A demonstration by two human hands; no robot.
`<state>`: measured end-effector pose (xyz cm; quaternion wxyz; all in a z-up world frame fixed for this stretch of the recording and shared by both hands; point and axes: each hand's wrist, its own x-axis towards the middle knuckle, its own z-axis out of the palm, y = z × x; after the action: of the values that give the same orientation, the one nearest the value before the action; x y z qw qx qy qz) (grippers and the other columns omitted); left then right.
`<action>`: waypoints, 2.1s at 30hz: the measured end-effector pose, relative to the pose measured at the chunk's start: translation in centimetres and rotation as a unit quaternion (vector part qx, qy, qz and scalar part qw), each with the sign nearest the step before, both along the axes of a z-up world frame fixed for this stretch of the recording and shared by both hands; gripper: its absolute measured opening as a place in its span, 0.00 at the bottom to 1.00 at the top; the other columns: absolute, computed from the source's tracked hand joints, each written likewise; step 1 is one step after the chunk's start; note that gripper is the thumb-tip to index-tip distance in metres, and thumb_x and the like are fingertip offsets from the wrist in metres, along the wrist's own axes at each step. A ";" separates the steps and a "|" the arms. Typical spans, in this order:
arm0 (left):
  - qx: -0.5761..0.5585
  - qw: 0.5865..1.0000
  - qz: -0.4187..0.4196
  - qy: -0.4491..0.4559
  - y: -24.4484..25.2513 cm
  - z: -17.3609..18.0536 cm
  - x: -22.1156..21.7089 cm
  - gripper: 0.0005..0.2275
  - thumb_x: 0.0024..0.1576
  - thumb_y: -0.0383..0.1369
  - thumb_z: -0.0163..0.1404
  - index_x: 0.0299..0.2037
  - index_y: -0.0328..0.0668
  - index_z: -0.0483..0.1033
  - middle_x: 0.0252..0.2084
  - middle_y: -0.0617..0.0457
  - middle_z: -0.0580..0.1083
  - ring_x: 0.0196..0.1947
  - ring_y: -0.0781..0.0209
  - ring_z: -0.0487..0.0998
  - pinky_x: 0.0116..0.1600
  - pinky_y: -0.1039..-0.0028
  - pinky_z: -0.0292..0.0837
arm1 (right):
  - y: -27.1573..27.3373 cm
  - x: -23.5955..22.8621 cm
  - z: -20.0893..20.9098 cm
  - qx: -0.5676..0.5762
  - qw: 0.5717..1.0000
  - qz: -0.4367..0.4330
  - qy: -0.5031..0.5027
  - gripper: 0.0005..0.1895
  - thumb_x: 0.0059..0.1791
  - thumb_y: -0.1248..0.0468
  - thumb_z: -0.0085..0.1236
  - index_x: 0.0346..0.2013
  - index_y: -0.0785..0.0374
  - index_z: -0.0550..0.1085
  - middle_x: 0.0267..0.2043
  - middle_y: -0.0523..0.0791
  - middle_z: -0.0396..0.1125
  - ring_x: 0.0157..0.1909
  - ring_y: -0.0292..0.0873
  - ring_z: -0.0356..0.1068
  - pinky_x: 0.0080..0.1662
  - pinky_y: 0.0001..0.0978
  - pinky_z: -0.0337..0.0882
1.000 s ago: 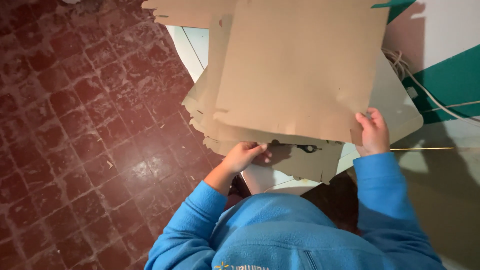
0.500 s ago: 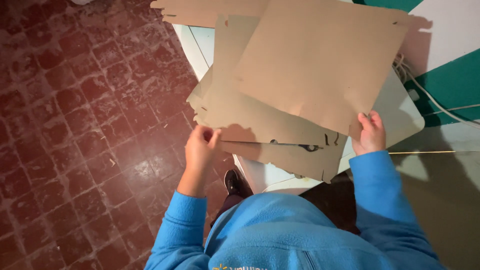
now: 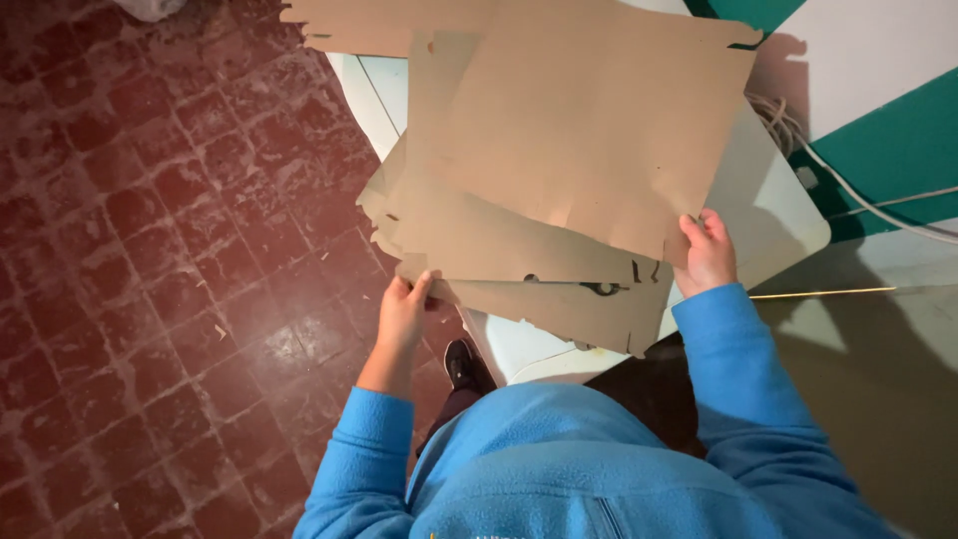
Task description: Cutting and organizing cardboard sheets for box assembly using scissors.
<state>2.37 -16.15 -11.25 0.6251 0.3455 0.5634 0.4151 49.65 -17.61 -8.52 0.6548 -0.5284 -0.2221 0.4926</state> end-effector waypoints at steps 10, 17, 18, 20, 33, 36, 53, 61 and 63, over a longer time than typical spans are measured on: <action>0.056 0.983 0.151 -0.088 6.0 -4.5 -0.9 0.11 0.65 0.34 0.56 0.35 0.34 0.71 0.27 0.54 0.75 0.24 0.65 0.75 0.32 0.73 0.75 | 0.2 -5.0 6.0 0.046 0.985 0.080 0.144 0.21 0.55 0.58 0.46 0.57 0.69 0.70 0.58 0.49 0.69 0.58 0.45 0.71 0.58 0.41 0.71; 0.119 0.968 0.170 -0.139 3.2 -0.6 0.9 0.06 0.62 0.32 0.54 0.44 0.39 0.75 0.34 0.57 0.77 0.32 0.69 0.77 0.39 0.75 0.76 | -2.9 -8.5 2.1 0.013 0.855 0.272 -0.441 0.22 0.52 0.57 0.59 0.56 0.66 0.71 0.57 0.51 0.71 0.58 0.49 0.71 0.56 0.39 0.72; 0.128 0.968 0.171 -0.135 3.3 -0.2 1.1 0.07 0.61 0.31 0.55 0.47 0.40 0.76 0.38 0.59 0.77 0.34 0.71 0.76 0.41 0.77 0.75 | -2.9 -10.2 3.4 0.046 0.773 0.287 -0.564 0.22 0.50 0.57 0.61 0.55 0.65 0.73 0.54 0.51 0.72 0.54 0.50 0.73 0.52 0.38 0.73; 0.139 0.969 0.163 -0.123 3.3 -1.2 1.0 0.07 0.62 0.31 0.54 0.48 0.39 0.76 0.38 0.59 0.77 0.35 0.71 0.76 0.41 0.77 0.74 | -2.7 -12.0 4.2 0.110 0.699 0.278 -0.650 0.20 0.47 0.58 0.62 0.52 0.62 0.75 0.49 0.50 0.71 0.50 0.52 0.72 0.49 0.40 0.73; 0.118 0.974 0.192 -0.031 0.9 -5.3 2.4 0.07 0.61 0.29 0.54 0.46 0.35 0.76 0.36 0.57 0.77 0.31 0.70 0.74 0.38 0.78 0.73 | -2.9 -15.4 4.2 0.237 0.563 0.253 -0.750 0.23 0.43 0.71 0.55 0.54 0.65 0.74 0.43 0.47 0.65 0.48 0.50 0.66 0.50 0.42 0.69; 0.100 0.983 0.156 -0.013 0.1 -6.1 2.9 0.07 0.63 0.30 0.55 0.40 0.32 0.75 0.29 0.55 0.74 0.27 0.69 0.72 0.34 0.78 0.69 | -2.5 -14.6 3.3 0.218 0.536 0.241 -0.779 0.22 0.43 0.68 0.58 0.52 0.64 0.74 0.42 0.47 0.64 0.48 0.50 0.66 0.53 0.44 0.70; 0.053 0.976 0.191 -0.089 -0.6 -6.8 5.5 0.11 0.65 0.37 0.52 0.42 0.36 0.70 0.29 0.54 0.70 0.27 0.68 0.69 0.33 0.75 0.67 | -0.8 -13.6 2.9 0.166 0.590 0.322 -0.721 0.10 0.35 0.65 0.62 0.24 0.61 0.68 0.31 0.50 0.65 0.40 0.55 0.66 0.46 0.48 0.67; 0.100 0.980 0.175 -0.008 0.7 -3.8 7.3 0.11 0.61 0.33 0.52 0.48 0.35 0.71 0.43 0.53 0.77 0.40 0.66 0.76 0.46 0.75 0.73 | -0.3 -10.1 4.3 0.092 0.733 0.286 -0.610 0.11 0.45 0.65 0.58 0.41 0.62 0.74 0.38 0.51 0.71 0.36 0.53 0.72 0.39 0.46 0.71; 0.106 0.976 0.187 0.036 0.7 -4.6 7.6 0.11 0.63 0.33 0.53 0.48 0.32 0.70 0.43 0.49 0.77 0.41 0.63 0.75 0.49 0.72 0.73 | 0.3 -7.6 4.4 -0.012 0.822 0.114 -0.558 0.16 0.49 0.56 0.63 0.38 0.66 0.72 0.31 0.51 0.72 0.32 0.48 0.72 0.36 0.41 0.72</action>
<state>9.96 -15.49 -15.86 0.4761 0.3130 0.5929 0.5691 42.05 -17.34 -4.09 0.3515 -0.6917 -0.6023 0.1878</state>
